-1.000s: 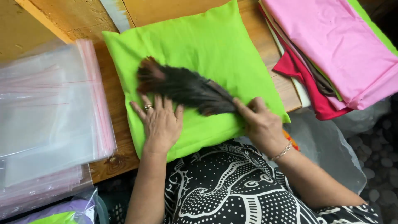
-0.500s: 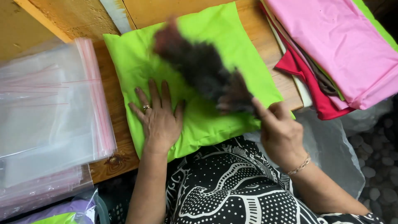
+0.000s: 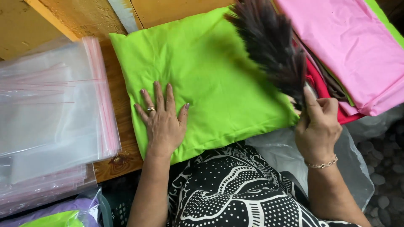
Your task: The person stuffs white cotton into a lime green pillowcase and ties the opening closed. They smooth the pillow by hand and use a feather duster to brush the surface, finishing by patting it down.
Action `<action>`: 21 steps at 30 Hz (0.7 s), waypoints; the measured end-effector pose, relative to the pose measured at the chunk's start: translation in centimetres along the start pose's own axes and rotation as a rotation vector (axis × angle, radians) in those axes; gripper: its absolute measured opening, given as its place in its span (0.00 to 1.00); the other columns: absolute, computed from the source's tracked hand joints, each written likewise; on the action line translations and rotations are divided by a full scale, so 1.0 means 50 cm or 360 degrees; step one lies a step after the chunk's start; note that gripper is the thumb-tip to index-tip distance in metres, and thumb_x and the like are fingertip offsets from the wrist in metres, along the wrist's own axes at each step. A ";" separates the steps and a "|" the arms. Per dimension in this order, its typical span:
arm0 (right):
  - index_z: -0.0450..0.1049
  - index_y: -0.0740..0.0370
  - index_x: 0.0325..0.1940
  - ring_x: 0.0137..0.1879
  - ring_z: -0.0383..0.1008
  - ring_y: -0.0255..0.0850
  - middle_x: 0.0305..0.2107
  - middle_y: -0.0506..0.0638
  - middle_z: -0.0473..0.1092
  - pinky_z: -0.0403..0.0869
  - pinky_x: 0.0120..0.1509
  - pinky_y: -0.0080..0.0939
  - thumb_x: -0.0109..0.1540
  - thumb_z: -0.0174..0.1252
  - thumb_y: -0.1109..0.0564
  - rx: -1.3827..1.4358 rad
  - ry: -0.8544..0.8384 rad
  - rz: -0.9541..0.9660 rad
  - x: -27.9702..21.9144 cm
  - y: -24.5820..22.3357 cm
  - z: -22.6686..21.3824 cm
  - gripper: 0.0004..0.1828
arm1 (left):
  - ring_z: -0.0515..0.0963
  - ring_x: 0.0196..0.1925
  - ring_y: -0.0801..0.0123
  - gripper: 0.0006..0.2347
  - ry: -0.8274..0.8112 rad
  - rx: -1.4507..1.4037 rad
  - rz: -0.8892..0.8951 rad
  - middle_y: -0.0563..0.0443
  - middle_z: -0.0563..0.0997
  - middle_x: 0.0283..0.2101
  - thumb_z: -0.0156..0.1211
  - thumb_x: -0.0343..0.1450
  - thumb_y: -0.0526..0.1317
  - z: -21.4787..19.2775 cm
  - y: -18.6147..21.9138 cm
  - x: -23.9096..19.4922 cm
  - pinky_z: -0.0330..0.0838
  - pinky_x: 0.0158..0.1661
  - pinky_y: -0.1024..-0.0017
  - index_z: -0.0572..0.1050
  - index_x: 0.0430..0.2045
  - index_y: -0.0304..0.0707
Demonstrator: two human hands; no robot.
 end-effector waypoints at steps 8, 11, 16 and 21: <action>0.67 0.44 0.62 0.21 0.63 0.43 0.32 0.46 0.63 0.63 0.19 0.44 0.57 0.50 0.66 0.0141 -0.0393 -0.0660 -0.005 -0.125 0.039 0.31 | 0.43 0.69 0.39 0.19 0.0442 -0.0057 0.0396 0.33 0.54 0.65 0.44 0.73 0.47 0.026 -0.016 -0.006 0.35 0.65 0.43 0.57 0.53 0.34; 0.69 0.38 0.62 0.21 0.67 0.52 0.31 0.49 0.64 0.65 0.21 0.53 0.60 0.50 0.58 -0.0243 -0.0500 -0.0266 0.070 -0.023 0.093 0.26 | 0.32 0.68 0.37 0.24 0.0090 0.0005 0.0064 0.39 0.48 0.66 0.28 0.71 0.58 0.014 -0.012 0.000 0.24 0.60 0.39 0.54 0.53 0.40; 0.75 0.43 0.60 0.28 0.73 0.56 0.34 0.52 0.67 0.70 0.25 0.58 0.61 0.53 0.56 -0.0569 -0.0256 -0.0035 0.127 0.034 0.072 0.22 | 0.31 0.68 0.37 0.31 0.0096 0.0044 0.0032 0.41 0.38 0.69 0.26 0.71 0.60 0.007 -0.006 0.000 0.25 0.60 0.39 0.44 0.65 0.40; 0.68 0.49 0.65 0.34 0.64 0.49 0.30 0.51 0.61 0.63 0.26 0.50 0.61 0.49 0.68 0.0055 -0.0152 -0.0521 0.100 -0.166 0.000 0.29 | 0.39 0.67 0.32 0.28 0.0310 -0.0033 0.0144 0.36 0.47 0.68 0.33 0.72 0.56 -0.005 0.006 -0.010 0.32 0.58 0.33 0.54 0.62 0.35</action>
Point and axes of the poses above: each hand's wrist, its own x-axis towards the middle knuckle, its own z-axis out of the palm, y = z × x, the point moved 4 cm from there along x, towards the middle knuckle
